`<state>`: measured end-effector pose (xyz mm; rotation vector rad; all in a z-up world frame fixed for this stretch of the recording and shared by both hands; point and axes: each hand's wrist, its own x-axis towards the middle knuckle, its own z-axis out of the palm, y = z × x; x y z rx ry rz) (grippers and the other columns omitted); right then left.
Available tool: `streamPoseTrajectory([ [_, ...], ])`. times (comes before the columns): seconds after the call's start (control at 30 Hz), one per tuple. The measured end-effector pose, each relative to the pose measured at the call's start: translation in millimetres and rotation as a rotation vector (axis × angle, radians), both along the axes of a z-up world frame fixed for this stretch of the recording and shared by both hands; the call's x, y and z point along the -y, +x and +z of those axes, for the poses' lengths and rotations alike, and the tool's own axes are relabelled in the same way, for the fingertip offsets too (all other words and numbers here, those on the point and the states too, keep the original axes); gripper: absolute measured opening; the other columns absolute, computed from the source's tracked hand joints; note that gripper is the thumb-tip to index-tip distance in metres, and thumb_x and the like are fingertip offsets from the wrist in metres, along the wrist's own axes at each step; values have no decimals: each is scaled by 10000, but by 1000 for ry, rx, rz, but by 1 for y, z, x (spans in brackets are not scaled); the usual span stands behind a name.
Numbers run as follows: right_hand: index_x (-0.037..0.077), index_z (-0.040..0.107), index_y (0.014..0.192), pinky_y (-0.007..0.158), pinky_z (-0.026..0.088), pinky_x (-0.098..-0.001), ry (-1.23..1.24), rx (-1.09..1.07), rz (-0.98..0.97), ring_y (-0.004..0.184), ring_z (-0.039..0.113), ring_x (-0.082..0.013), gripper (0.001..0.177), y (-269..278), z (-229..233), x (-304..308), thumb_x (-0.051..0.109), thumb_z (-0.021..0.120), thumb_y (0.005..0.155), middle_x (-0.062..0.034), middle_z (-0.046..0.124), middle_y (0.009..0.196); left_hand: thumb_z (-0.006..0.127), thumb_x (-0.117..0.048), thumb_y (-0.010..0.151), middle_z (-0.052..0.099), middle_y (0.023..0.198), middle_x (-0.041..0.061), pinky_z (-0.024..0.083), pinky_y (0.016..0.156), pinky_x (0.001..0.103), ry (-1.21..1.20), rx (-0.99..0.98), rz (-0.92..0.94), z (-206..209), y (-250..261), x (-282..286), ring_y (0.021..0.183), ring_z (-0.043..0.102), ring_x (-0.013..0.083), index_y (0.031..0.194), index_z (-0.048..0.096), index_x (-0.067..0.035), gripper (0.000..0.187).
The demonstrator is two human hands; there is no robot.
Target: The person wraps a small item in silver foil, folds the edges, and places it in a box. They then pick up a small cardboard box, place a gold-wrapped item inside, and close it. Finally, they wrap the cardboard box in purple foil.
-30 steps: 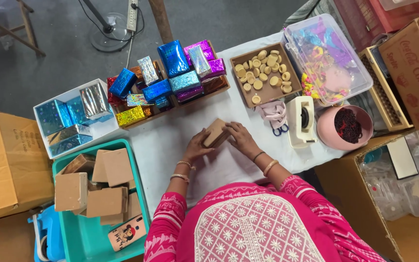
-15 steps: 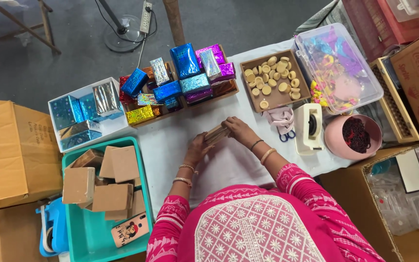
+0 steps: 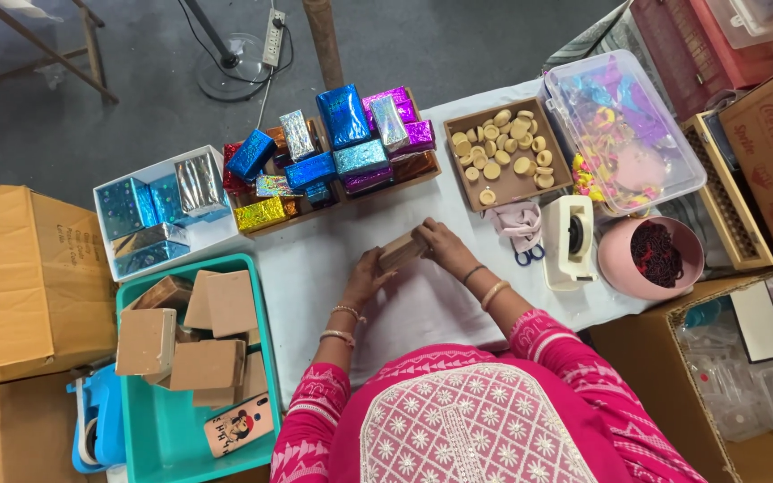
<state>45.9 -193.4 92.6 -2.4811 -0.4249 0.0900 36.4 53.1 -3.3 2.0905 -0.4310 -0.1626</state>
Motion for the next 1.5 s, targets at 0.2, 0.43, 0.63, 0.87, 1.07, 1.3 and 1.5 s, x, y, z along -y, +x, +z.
streamPoseTrajectory([
  [0.2,84,535,1226,976,573,-401,308,-78,-208,1131,613,-361,632,-45,-27,0,-40,852,694,-163,472,1280,882,-110,686,456,1438,193,522,1064,438,-2,96,3,7,-30,11,1265,554,412,1282,505,-109,705],
  [0.43,96,505,1332,896,587,-389,441,-178,-321,1126,605,-319,684,-52,-69,3,14,856,750,-143,517,1275,842,-62,739,411,1431,212,507,1041,468,111,127,30,10,-40,20,1280,501,450,1262,495,-110,629],
  [0.63,98,489,1416,945,557,-377,505,-141,-286,1136,641,-297,622,-50,-92,10,1,755,862,-141,559,1352,791,-27,790,389,1434,207,517,1026,465,170,72,60,36,-41,27,1289,491,439,1262,489,-100,565],
  [0.87,118,486,1436,934,533,-410,372,-244,-176,1021,630,-323,651,-84,-56,29,37,739,842,-139,632,1246,790,-35,783,375,1403,200,513,1026,454,185,68,8,27,-48,24,1256,504,431,1207,492,-80,521],
  [1.07,107,539,1372,974,506,-422,299,-201,-161,1078,618,-324,518,-124,-64,65,59,696,880,-149,633,1153,729,-23,843,377,1447,168,506,1028,447,194,-3,53,44,-58,25,1248,535,405,1245,500,-94,468],
  [1.3,84,702,1131,957,531,-381,406,-27,-541,1062,659,-279,225,-153,-38,120,58,648,914,-116,694,1089,757,-27,745,356,1466,163,443,1081,467,198,18,78,30,-61,23,1329,416,417,1286,503,-84,600],
  [1.5,83,697,1158,1064,458,-446,181,247,-829,1157,586,-350,235,-134,-5,224,56,679,925,-159,655,1174,784,-84,732,515,1329,177,352,1098,549,441,316,78,30,-46,43,1303,406,451,1165,592,-57,474],
])
